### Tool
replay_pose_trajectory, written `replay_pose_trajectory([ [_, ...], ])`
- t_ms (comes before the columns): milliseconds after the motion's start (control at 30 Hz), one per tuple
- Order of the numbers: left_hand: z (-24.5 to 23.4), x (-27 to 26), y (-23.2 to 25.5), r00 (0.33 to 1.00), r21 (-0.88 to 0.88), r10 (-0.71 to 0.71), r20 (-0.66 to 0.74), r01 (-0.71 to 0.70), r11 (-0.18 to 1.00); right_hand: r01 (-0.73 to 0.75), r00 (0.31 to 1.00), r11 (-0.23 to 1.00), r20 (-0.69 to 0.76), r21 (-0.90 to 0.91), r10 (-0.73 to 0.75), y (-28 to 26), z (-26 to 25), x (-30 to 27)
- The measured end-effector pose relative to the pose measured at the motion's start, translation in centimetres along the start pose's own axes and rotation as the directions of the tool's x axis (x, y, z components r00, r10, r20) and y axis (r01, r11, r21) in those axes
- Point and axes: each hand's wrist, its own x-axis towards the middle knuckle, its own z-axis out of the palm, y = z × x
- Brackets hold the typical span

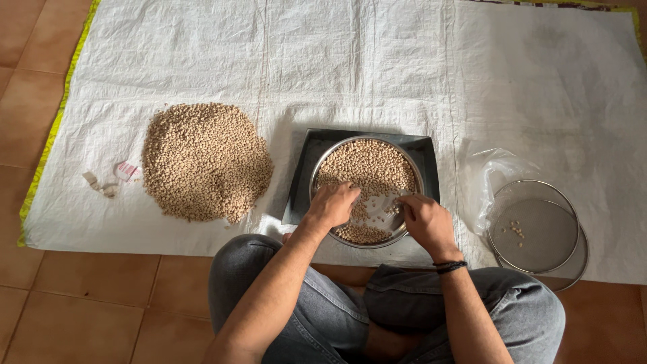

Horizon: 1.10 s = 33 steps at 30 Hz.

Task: The person sits on the floor and sifts grains using a metal sieve over a tray, then pours the contents into a metal bowl. They manually pick out small debris from the grains and place it into a separate container.

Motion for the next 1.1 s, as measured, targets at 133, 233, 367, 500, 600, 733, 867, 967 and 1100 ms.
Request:
replay_pose_trajectory([
  [133,-0.4,-0.2,0.0,0.999,0.0,0.018,-0.034,-0.018,1.0,0.04,0.995,0.999,0.086,0.037,-0.043,0.5,0.8,-0.1],
  [233,-0.3,-0.6,0.1,0.994,0.01,0.056,-0.097,-0.056,0.998,0.076,0.992,0.993,0.089,0.093,-0.084,1.4,0.5,-0.4],
  [367,-0.5,-0.6,0.2,0.978,0.051,0.106,-0.179,-0.098,0.994,-0.088,0.994,0.996,0.069,0.008,0.087,2.8,-0.7,-0.6],
  [500,-1.0,-0.4,0.6,0.996,0.054,-0.023,0.09,0.019,0.998,0.042,0.997,0.99,0.056,0.138,-0.05,2.4,0.6,-0.4],
  [600,-1.5,-0.6,0.8,0.998,0.062,-0.026,0.061,0.022,0.998,0.193,0.98,0.951,-0.001,0.24,-0.199,1.7,1.5,-0.7],
  [733,-1.9,-0.6,0.5,0.998,-0.061,-0.058,0.028,0.06,0.996,-0.021,0.997,0.978,0.073,0.207,0.006,2.4,-0.2,-0.2],
  [867,-1.9,0.6,-0.7,0.979,-0.496,-0.182,0.096,0.205,0.844,-0.229,0.966,0.973,0.121,-0.024,0.23,2.4,-1.7,-0.1],
  [967,-1.7,1.5,-1.5,0.975,-0.807,-0.207,0.078,0.184,0.561,-0.078,0.989,0.984,0.14,0.16,0.056,0.9,-0.7,-0.1],
  [1100,-1.6,1.3,-1.7,0.965,-0.733,-0.226,0.131,0.248,0.634,0.074,0.995,0.979,0.058,0.191,-0.087,-0.8,0.9,-0.3],
])
